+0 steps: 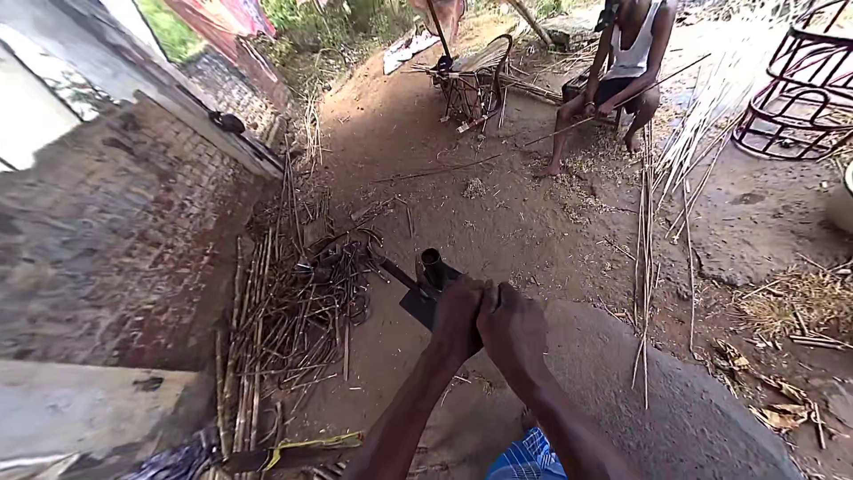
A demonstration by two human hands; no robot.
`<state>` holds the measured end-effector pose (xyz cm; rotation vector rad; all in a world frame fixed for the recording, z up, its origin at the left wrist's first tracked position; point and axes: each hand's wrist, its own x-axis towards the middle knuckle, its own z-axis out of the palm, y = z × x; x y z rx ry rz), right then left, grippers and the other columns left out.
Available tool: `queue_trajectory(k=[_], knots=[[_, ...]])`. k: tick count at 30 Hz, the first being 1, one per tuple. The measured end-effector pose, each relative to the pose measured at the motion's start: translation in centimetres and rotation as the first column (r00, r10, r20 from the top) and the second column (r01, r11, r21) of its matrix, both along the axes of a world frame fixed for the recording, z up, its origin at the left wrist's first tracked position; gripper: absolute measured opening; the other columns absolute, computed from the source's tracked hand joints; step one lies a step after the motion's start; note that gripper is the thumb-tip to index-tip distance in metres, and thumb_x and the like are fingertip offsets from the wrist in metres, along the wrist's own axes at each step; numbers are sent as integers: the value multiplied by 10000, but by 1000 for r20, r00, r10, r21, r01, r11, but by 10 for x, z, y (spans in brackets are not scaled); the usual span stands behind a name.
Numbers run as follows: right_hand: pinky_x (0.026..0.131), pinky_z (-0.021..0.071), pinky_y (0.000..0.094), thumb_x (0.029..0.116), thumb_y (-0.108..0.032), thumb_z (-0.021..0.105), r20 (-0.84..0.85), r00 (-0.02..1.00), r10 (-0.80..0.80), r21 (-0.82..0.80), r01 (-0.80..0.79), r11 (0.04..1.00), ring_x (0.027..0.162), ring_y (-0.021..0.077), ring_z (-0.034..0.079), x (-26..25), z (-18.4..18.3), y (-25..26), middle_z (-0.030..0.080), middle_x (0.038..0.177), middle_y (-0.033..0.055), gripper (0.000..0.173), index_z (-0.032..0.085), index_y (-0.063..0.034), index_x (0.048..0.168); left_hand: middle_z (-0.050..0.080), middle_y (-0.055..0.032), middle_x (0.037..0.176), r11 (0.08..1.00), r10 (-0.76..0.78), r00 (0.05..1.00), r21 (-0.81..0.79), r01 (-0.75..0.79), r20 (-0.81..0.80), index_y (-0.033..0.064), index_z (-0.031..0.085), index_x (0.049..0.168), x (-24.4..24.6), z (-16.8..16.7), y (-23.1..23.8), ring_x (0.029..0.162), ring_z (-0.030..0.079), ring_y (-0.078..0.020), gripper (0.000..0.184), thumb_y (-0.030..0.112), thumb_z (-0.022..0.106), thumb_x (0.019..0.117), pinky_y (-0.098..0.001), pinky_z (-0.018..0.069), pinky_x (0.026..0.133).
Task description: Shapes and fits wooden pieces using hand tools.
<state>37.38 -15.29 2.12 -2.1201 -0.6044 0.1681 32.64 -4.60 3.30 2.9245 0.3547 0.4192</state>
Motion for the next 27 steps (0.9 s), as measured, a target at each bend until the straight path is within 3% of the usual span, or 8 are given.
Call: queue_trajectory(k=[6, 9, 11, 13, 15, 17, 20, 27], knots=[[639, 505, 558, 1079, -387, 392, -245, 947, 209, -107, -241, 965, 787, 340, 681, 84, 12, 50, 649, 769, 143, 485, 625, -77, 787, 698, -152, 847, 877, 466, 843, 16, -480, -270, 37, 688, 801, 59, 14, 1, 913, 701, -347, 367, 325, 593, 1006, -553, 545, 770], [601, 484, 550, 1065, -399, 418, -209, 963, 168, -53, -183, 982, 718, 324, 655, 79, 1, 54, 615, 703, 123, 488, 606, -89, 738, 702, -121, 884, 872, 486, 818, 108, -478, -307, 74, 684, 837, 57, 13, -1, 961, 689, -319, 311, 339, 602, 978, -525, 525, 832], [550, 500, 544, 1078, -431, 372, -88, 989, 120, -5, -121, 993, 664, 330, 653, 29, -11, 23, 605, 684, 123, 493, 609, -95, 807, 665, -133, 1079, 921, 388, 905, 110, -373, -173, 97, 722, 977, 7, 2, -11, 1142, 594, -356, 212, 293, 705, 897, -561, 487, 945], [434, 453, 481, 1089, -461, 342, 42, 996, 76, 79, -79, 994, 516, 278, 574, -7, -26, -17, 533, 596, 78, 487, 573, -124, 822, 505, -172, 1437, 920, 371, 923, -92, -380, -103, 85, 632, 1280, -46, 5, -28, 1328, 492, -377, 482, 177, 792, 835, -603, 495, 1008], [383, 396, 393, 1054, -421, 398, 150, 989, 10, 159, -34, 987, 412, 177, 486, -35, -36, -63, 448, 500, -9, 443, 565, -146, 750, 507, -101, 1442, 682, 525, 850, -573, -454, -49, 87, 512, 1412, -95, -1, -38, 1196, 615, -238, 542, 46, 662, 893, -455, 587, 896], [368, 364, 334, 1029, -375, 438, 163, 987, -12, 210, -23, 977, 387, 109, 443, -52, -42, -110, 424, 476, -41, 424, 567, -136, 704, 634, -128, 1244, 165, 672, 724, -920, -356, -160, 71, 450, 1442, -116, -7, -43, 976, 701, -264, 405, 114, 541, 1050, -425, 609, 736], [395, 334, 243, 1035, -344, 484, 74, 997, -28, 264, 7, 965, 415, 35, 397, -48, -34, -159, 417, 503, -47, 447, 542, -105, 662, 727, -200, 1056, -323, 531, 763, -920, -220, -369, 68, 548, 1363, -110, -13, -46, 856, 734, -286, 406, 362, 476, 1093, -389, 601, 678], [437, 393, 249, 962, -326, 604, -189, 971, -144, 372, 207, 905, 436, 15, 439, 122, -27, -129, 498, 529, -112, 343, 560, -193, 649, 702, -127, 914, -418, 519, 788, -902, -105, -332, 14, 573, 1231, 2, 0, -65, 701, 705, -183, 351, 274, 659, 1012, -313, 621, 666]])
